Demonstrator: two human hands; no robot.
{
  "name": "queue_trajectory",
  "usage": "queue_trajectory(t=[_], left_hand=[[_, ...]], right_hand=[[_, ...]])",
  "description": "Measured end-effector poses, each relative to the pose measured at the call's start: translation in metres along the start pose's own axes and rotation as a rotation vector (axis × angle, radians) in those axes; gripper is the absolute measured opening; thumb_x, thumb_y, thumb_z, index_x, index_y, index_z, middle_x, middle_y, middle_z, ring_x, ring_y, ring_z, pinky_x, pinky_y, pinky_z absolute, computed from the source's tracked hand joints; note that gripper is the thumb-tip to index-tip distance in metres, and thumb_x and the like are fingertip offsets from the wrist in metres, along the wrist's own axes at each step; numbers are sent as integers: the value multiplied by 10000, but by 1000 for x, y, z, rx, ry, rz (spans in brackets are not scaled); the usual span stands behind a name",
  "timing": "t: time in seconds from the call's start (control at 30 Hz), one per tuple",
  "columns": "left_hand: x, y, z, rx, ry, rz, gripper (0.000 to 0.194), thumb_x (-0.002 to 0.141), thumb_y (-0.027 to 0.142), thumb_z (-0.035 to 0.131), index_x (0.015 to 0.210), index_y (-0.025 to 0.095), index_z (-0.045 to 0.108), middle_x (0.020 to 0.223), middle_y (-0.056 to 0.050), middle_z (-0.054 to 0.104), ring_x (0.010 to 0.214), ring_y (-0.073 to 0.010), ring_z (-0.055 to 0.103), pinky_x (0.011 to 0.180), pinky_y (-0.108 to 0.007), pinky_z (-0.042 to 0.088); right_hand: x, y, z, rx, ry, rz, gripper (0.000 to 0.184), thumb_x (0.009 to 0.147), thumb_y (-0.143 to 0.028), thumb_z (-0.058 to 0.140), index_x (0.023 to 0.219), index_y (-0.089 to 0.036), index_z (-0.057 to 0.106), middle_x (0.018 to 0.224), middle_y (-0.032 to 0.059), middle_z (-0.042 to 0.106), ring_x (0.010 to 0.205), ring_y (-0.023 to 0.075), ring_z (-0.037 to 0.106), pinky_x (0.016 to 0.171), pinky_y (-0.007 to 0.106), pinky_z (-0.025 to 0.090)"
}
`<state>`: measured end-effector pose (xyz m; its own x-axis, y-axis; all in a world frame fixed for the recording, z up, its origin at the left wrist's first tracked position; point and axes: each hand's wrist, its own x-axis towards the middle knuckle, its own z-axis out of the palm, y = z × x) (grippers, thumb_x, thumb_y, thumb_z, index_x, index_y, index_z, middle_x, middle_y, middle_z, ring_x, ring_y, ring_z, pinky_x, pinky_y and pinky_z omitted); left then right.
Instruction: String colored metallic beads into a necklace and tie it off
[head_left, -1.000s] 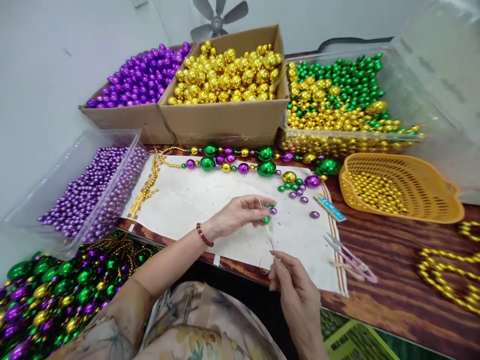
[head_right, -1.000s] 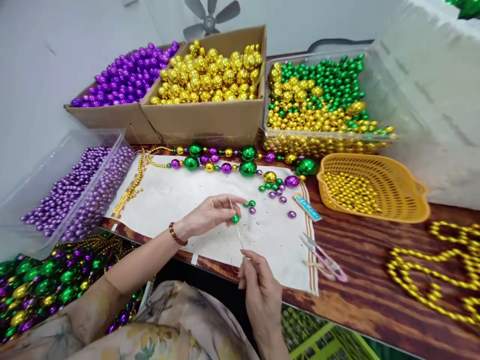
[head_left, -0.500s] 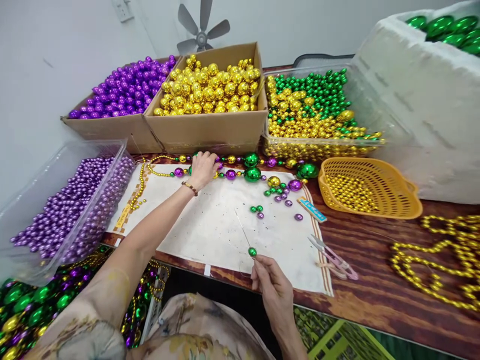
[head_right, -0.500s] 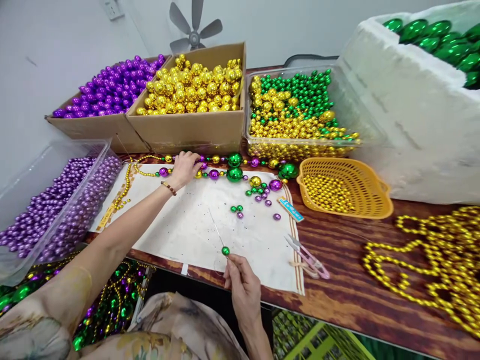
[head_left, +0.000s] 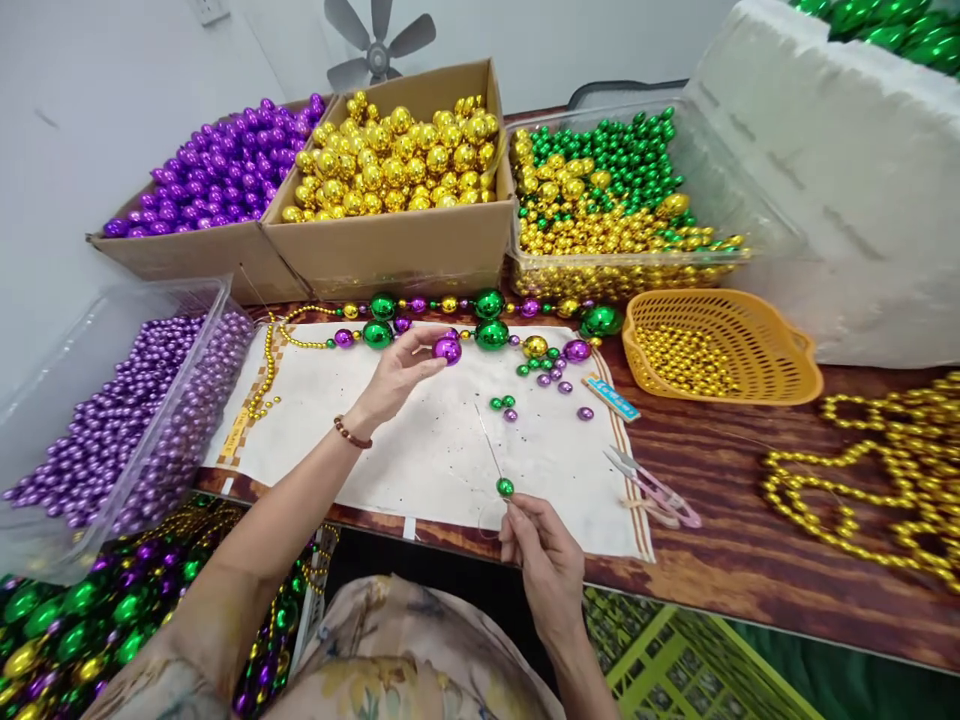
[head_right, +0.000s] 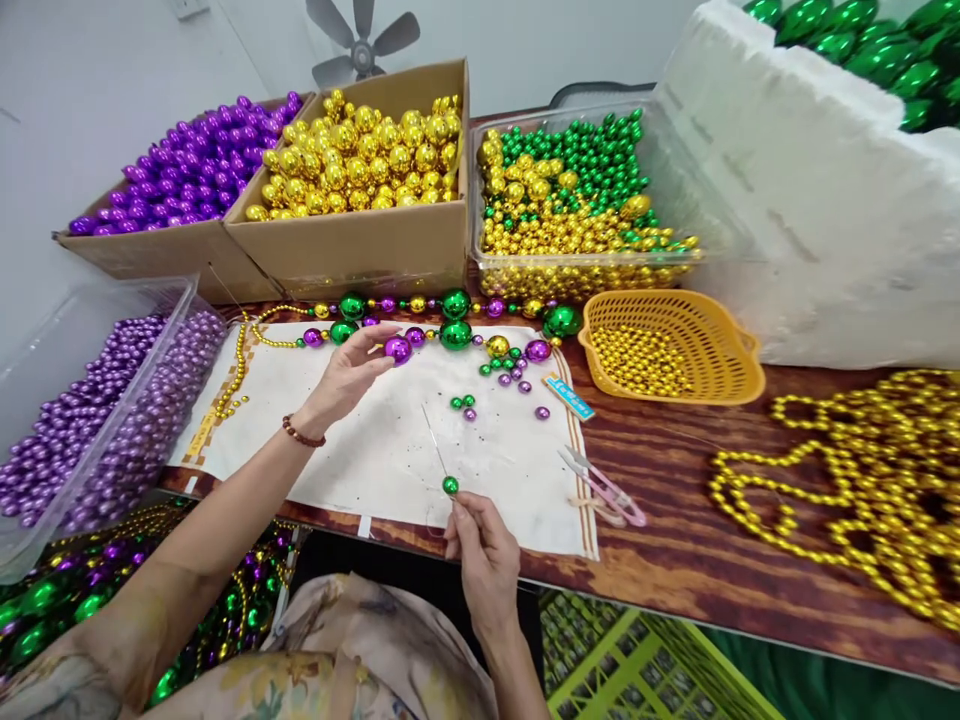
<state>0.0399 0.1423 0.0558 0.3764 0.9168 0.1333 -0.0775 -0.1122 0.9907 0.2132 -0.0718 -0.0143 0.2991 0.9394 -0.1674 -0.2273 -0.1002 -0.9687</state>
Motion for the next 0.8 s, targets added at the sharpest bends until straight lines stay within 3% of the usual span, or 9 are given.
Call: queue_trajectory(t=[0.13,0.23,0.37,0.5,0.67,0.8], left_hand=[[-33,5,21,-189,7,-135,386,864,395,707,1230,283,652,1214,-83,669,1056,-206,662,945,-394,529],[-43,4,31,-211,85,-116,352,838,367,745,1173,280,683,1185,-69,674,1008,-182,651,869,-342,546],[-50,5,41,-158,166,14,348,810,338,790,1145,287,709,1166,-51,665,933,-146,635,810,-295,554],[-54,9,45,-88,181,56,288,828,357,777,1100,270,740,1134,-54,655,919,-147,639,842,-309,564],[-54,12,48,-215,216,28,276,797,343,807,1054,258,753,1095,-48,681,920,-152,646,845,-319,564],[-53,23,51,-426,229,-85,280,773,339,826,1025,242,752,1017,-33,710,872,-152,675,823,-323,558]], right_hand=[[-4,-5,2,-27,9,-37,218,942,-400,638,951,-183,647,618,-30,571,463,96,521,446,211,429],[-8,-9,3,-53,-6,-88,179,964,-361,611,963,-185,645,630,-30,577,466,89,528,462,209,434],[-14,-10,6,-82,-19,-149,146,985,-320,581,984,-189,645,631,-34,581,462,84,530,466,207,429],[-18,-9,8,-103,-22,-163,134,998,-301,562,997,-192,640,633,-37,582,460,84,527,468,209,430],[-22,-5,9,-111,-51,-164,121,1006,-284,548,1002,-194,628,629,-41,573,463,79,516,468,200,426],[-21,-2,12,-128,-72,-171,121,1011,-276,537,1009,-192,624,626,-45,567,458,76,510,468,198,425]])
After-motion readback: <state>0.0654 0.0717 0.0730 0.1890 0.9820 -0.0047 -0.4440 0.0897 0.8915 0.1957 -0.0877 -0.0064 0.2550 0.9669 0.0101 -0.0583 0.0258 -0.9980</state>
